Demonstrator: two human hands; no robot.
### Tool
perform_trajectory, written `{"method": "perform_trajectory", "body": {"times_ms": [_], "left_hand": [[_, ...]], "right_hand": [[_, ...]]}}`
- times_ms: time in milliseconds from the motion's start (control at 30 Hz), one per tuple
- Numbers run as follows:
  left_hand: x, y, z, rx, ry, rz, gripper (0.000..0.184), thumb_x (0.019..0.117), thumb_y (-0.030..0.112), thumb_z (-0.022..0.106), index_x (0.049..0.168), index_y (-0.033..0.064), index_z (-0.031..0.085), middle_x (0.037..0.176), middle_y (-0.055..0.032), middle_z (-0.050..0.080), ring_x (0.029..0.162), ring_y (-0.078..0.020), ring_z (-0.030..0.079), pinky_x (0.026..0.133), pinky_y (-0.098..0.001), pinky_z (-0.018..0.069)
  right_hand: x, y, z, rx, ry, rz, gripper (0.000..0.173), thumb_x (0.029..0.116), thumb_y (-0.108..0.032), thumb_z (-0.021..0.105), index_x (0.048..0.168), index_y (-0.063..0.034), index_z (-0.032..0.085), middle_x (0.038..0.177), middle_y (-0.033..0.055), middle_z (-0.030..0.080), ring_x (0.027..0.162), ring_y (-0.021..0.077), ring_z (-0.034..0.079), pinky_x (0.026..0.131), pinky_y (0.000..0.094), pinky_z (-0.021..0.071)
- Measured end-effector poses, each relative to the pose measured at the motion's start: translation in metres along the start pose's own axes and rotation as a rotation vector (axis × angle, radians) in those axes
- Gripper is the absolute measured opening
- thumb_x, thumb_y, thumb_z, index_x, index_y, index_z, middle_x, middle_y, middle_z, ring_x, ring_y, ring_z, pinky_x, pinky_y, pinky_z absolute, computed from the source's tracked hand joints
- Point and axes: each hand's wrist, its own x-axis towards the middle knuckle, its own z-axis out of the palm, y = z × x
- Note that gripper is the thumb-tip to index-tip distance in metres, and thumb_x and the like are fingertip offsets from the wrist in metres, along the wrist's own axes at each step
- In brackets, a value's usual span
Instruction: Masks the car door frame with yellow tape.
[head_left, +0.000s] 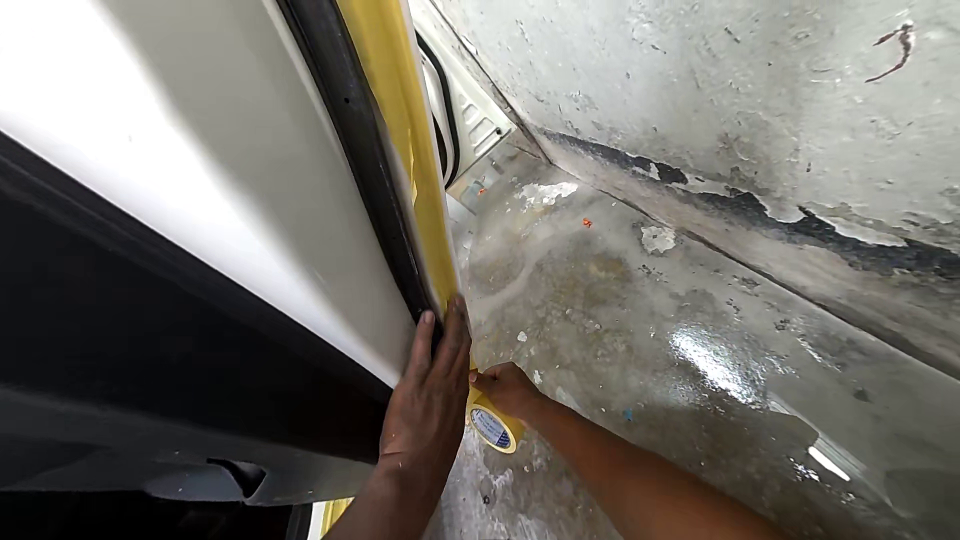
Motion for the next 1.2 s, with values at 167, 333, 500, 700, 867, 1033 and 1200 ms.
{"method": "perform_trajectory", "body": {"times_ms": [167,333,500,700,867,1033,1200], "left_hand": [[-0.017,0.036,0.029,-0.053,-0.206,0.071,0.055,0.0993,-0.006,0.043,0.153,0.0016,0.046,0.167,-0.011,0.033,0.156,-0.0266,0.025,0.125,-0.0539,0.021],[-0.03,0.055,0.056,-0.074,-0.166,0.098,0.057,0.0947,-0.011,0.048,0.15,0.0003,0.05,0.165,-0.0129,0.036,0.154,-0.0272,0.032,0.124,-0.0505,0.0257],[-0.035,0.061,0.07,-0.131,-0.136,0.1,0.059,0.0917,-0.001,0.062,0.149,-0.0001,0.051,0.164,-0.016,0.036,0.153,-0.0297,0.034,0.122,-0.0491,0.0278],[-0.033,0.062,0.073,-0.197,-0.177,0.105,0.062,0.0925,0.009,0.067,0.152,0.0049,0.049,0.166,-0.0121,0.035,0.154,-0.0279,0.03,0.124,-0.0489,0.0238],[-0.038,0.056,0.067,-0.251,0.019,0.047,0.077,0.0938,0.046,0.065,0.153,0.0006,0.046,0.164,-0.0163,0.037,0.153,-0.0278,0.034,0.122,-0.0568,0.0236],[-0.011,0.007,0.008,-0.163,0.208,-0.099,0.081,0.0925,0.059,0.06,0.148,-0.0005,0.053,0.163,-0.0144,0.039,0.155,-0.0244,0.03,0.123,-0.063,0.0126],[-0.015,-0.023,0.001,-0.124,0.18,0.048,0.083,0.0928,0.057,0.059,0.152,-0.001,0.047,0.167,-0.0142,0.032,0.158,-0.0241,0.021,0.126,-0.0573,0.0106]], "right_hand": [[0.004,0.0,-0.006,-0.13,0.012,0.028,0.061,0.0964,-0.065,0.056,0.092,-0.0051,0.067,0.087,0.0103,0.065,0.083,0.0251,0.063,0.077,0.0512,0.0509],[-0.004,0.003,-0.005,-0.06,0.055,0.044,0.062,0.0962,-0.061,0.059,0.121,-0.0049,0.068,0.116,0.0166,0.069,0.108,0.0299,0.066,0.095,0.0525,0.0517],[-0.026,0.029,0.011,0.28,0.089,-0.069,0.054,0.0979,-0.033,0.06,0.145,-0.0092,0.05,0.096,0.0118,0.07,0.084,0.0224,0.068,0.082,0.0433,0.0562],[-0.023,0.033,0.021,0.072,0.161,-0.005,0.049,0.1005,-0.045,0.059,0.137,-0.0118,0.06,0.106,0.0138,0.072,0.093,0.0275,0.071,0.087,0.0492,0.0565],[-0.047,0.04,0.024,-0.005,0.187,0.019,0.044,0.103,-0.047,0.054,0.119,-0.0082,0.067,0.106,0.0137,0.071,0.096,0.0279,0.069,0.087,0.0505,0.0549],[-0.082,0.045,0.024,0.032,0.281,0.073,0.043,0.1021,-0.05,0.055,0.112,-0.0104,0.068,0.095,0.009,0.07,0.086,0.024,0.068,0.079,0.0472,0.0552],[-0.104,0.044,0.0,-0.023,0.282,0.123,0.044,0.1007,-0.051,0.056,0.112,-0.0109,0.068,0.094,0.0087,0.069,0.086,0.0234,0.068,0.078,0.0458,0.055]]}}
